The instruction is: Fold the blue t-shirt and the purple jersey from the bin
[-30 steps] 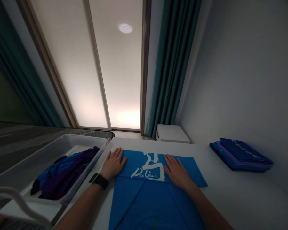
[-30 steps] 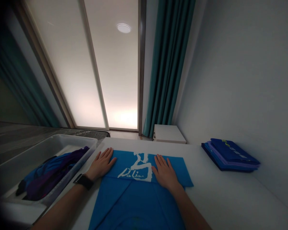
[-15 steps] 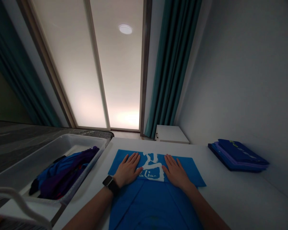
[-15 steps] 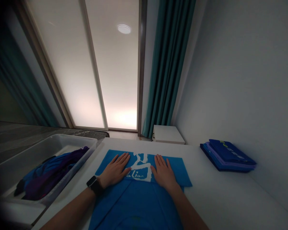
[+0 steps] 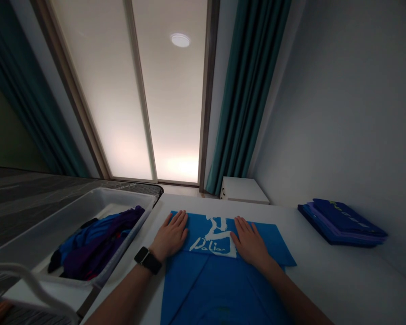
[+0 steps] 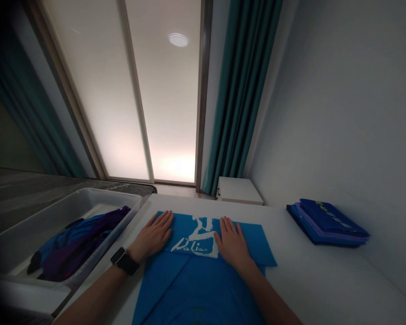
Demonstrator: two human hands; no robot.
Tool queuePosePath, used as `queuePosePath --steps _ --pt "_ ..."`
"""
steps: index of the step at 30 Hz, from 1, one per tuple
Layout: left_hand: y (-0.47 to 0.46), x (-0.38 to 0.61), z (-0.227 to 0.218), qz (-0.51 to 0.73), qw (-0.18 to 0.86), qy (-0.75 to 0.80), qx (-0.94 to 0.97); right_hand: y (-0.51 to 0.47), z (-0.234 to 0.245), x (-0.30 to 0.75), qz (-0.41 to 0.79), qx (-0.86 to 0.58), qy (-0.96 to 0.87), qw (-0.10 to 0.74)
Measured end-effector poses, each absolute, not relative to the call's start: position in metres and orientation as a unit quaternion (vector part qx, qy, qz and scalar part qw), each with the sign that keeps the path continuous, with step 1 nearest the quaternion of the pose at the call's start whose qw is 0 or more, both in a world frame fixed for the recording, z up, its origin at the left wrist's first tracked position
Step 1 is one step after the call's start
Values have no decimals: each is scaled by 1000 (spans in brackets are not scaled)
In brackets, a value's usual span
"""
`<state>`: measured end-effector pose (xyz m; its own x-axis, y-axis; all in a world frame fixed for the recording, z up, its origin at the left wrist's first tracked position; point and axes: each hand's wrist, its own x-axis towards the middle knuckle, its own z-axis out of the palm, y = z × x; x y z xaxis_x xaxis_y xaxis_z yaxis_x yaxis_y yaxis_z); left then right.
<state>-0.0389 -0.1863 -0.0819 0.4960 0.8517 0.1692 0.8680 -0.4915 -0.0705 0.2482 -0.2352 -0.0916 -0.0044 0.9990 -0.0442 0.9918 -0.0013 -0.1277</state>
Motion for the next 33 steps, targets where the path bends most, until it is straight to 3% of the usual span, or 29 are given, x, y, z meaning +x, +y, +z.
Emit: queuePosePath --steps 7,13,33 --pt "-194 -19 -87 -57 55 -462 -883 -215 -76 159 25 -609 -787 91" --pt "-191 -21 -93 -53 48 -485 -871 -203 -85 123 89 -618 -776 93" --pt "-180 -30 -105 -62 34 -483 -873 -238 -96 289 95 -682 -724 32"
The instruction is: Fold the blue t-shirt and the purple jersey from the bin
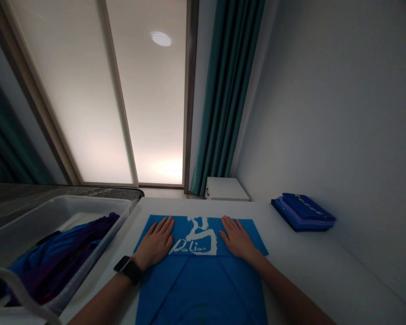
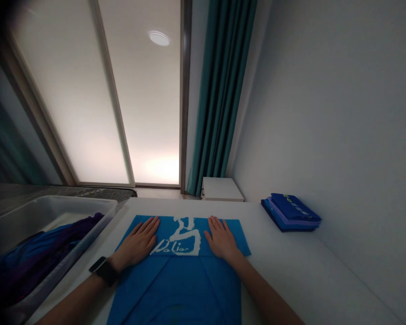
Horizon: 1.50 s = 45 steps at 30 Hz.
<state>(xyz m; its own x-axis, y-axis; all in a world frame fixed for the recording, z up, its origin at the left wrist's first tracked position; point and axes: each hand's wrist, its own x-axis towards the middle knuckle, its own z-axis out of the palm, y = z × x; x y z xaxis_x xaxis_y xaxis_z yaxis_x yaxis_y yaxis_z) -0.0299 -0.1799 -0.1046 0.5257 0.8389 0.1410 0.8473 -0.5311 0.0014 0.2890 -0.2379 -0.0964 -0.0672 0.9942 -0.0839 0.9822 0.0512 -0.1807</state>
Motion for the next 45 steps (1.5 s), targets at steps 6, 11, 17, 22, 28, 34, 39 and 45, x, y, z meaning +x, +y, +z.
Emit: queuePosePath --steps 6,11,17,22,28,34,39,45 --pt "-181 -30 -104 -51 43 -484 -872 -242 -102 319 74 -723 -686 35" --pt "-181 -30 -98 -35 30 -496 -867 -241 -104 322 76 -732 -676 37" --pt "-174 -44 -88 -25 21 -589 -807 -243 -110 330 51 -748 -661 34" --pt "-171 -49 -88 -24 25 -596 -802 -243 -114 338 51 -756 -652 37" --pt "-168 -50 -88 -23 27 -591 -806 -245 -114 347 62 -763 -643 28" --pt "-172 -42 -86 -44 57 -562 -824 -245 -117 348 68 -762 -643 33" --pt "-179 -20 -91 -53 13 -521 -852 -244 -118 349 75 -762 -642 41" --pt "-174 6 -93 -40 -37 -469 -882 -243 -119 358 113 -735 -664 80"
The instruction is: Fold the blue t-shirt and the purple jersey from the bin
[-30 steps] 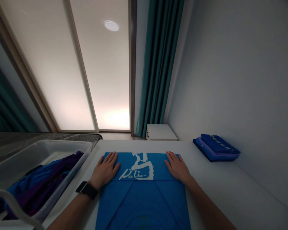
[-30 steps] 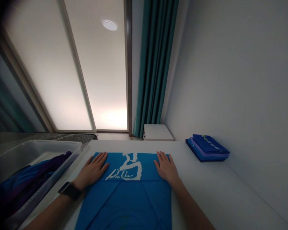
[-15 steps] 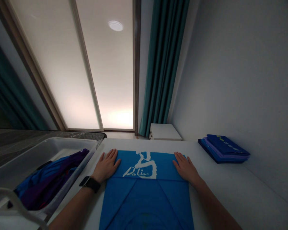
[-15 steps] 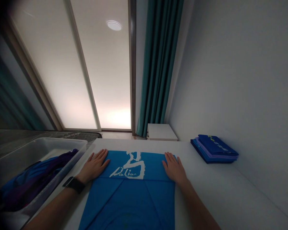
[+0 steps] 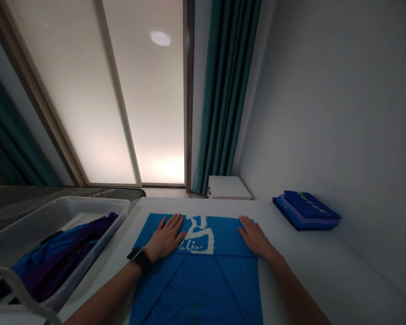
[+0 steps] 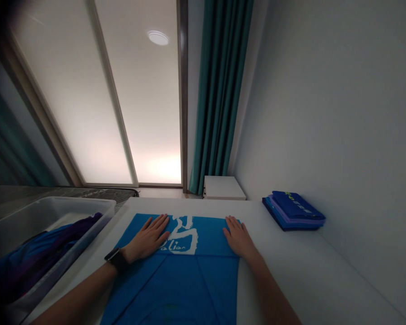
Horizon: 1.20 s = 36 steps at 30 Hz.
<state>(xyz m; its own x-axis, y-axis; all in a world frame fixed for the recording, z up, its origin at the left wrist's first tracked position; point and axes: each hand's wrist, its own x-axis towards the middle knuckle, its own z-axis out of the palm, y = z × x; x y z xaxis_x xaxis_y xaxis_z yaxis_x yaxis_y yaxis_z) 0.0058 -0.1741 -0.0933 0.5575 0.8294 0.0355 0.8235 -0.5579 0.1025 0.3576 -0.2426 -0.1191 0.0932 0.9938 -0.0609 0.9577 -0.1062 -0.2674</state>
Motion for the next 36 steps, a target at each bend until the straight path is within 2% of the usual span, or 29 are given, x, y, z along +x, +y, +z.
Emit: queuePosePath --steps 3,10,16,18,23,33,36 --pt "-175 27 -88 36 46 430 901 -242 -119 365 153 -720 -664 127" --pt "-208 122 -69 98 16 257 961 -250 -104 377 263 -693 -599 303" --pt "-233 195 -69 94 1 139 986 -246 -110 390 400 -580 -490 514" --pt "-235 210 -72 97 -5 122 988 -244 -114 393 433 -542 -451 562" --pt "-239 233 -79 105 -7 107 989 -240 -117 397 477 -503 -390 606" --pt "-245 249 -85 114 -89 52 988 -239 -114 403 514 -476 -333 632" --pt "-243 247 -82 113 -80 62 989 -239 -113 404 517 -468 -318 642"
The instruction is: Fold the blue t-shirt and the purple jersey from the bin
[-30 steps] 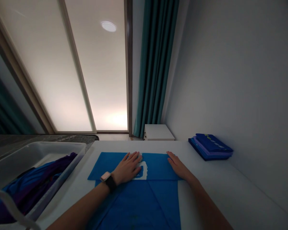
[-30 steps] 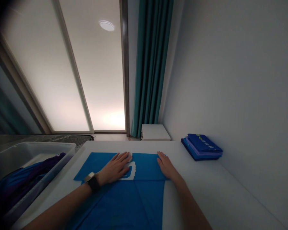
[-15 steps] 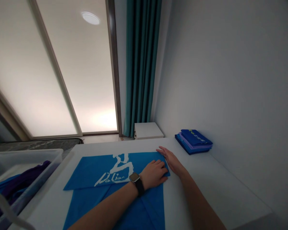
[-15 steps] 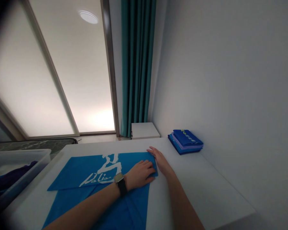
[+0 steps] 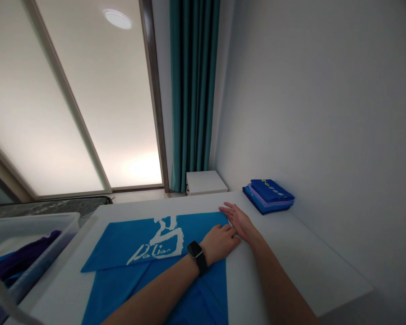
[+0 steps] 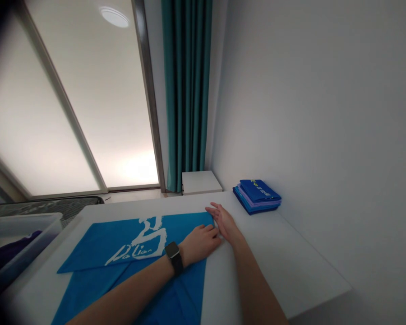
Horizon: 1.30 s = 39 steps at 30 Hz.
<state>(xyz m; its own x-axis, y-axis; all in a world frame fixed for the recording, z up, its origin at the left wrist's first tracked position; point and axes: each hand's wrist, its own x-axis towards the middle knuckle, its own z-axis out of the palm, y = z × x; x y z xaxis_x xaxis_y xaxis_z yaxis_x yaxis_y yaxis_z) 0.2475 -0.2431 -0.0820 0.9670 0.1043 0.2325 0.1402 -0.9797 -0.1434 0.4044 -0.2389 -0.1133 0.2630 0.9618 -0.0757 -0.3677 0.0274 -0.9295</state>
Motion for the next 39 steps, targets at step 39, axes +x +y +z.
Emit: queuePosePath --steps 39 --pt "-215 184 -53 -181 -80 -140 -970 -225 -138 405 272 -653 -448 546"
